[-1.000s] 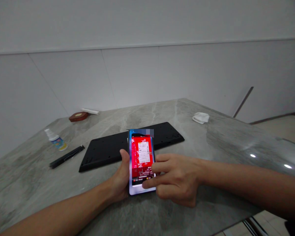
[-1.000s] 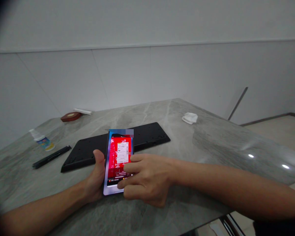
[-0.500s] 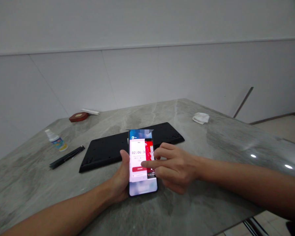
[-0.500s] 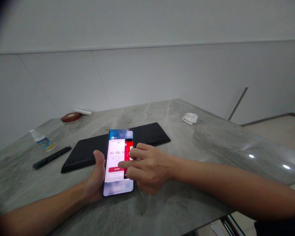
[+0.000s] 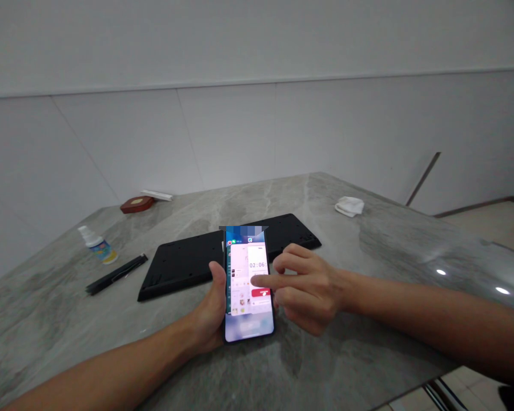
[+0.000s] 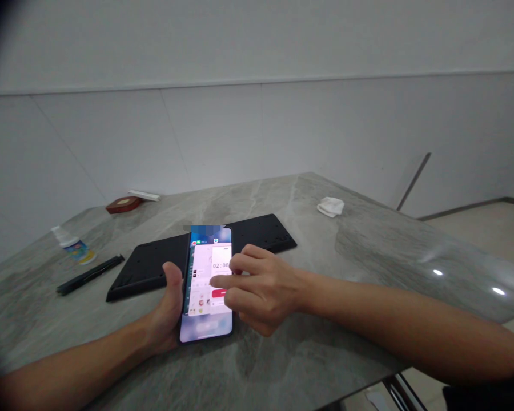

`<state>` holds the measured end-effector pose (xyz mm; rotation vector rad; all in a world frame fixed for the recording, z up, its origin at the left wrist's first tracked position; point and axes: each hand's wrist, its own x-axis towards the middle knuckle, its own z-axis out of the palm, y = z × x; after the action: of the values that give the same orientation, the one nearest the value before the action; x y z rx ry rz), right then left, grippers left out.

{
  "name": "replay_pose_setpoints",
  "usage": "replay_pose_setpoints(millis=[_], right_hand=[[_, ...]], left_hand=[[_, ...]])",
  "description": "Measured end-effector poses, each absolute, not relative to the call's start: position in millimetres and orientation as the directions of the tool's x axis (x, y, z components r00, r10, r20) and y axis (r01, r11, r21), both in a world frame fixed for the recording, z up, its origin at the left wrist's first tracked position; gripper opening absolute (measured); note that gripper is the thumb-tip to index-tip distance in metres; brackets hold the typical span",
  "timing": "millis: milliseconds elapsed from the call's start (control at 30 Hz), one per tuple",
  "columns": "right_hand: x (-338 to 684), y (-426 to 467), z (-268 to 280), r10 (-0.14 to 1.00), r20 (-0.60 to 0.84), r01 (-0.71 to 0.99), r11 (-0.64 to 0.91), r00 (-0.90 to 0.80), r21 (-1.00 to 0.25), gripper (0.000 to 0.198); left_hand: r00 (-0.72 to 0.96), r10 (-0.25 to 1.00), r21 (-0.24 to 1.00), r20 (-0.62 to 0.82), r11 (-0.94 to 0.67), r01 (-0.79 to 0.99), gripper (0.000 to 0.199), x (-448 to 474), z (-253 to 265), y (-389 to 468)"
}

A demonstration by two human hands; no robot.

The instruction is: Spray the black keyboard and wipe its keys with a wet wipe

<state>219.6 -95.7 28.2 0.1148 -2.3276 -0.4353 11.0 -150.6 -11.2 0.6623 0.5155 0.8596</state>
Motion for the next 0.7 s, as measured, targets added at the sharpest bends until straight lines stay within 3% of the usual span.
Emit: replay_pose_setpoints(millis=[233,700], right_hand=[[217.2,-98.5,29.6,-0.202,0.596,0.013,0.941,-0.777,0.337,0.011],[216.2,-96.2,27.7,-0.177,0.622,0.031,0.95,-0.762,0.309,0.009]], left_hand=[[0.578,0.807,0.697,-0.117,0.482,-0.531,0.096,11.1,-10.5,-150.1],[0.597,0.796,0.683,-0.103,0.493,-0.539,0.09,10.8,-9.3,-150.5]])
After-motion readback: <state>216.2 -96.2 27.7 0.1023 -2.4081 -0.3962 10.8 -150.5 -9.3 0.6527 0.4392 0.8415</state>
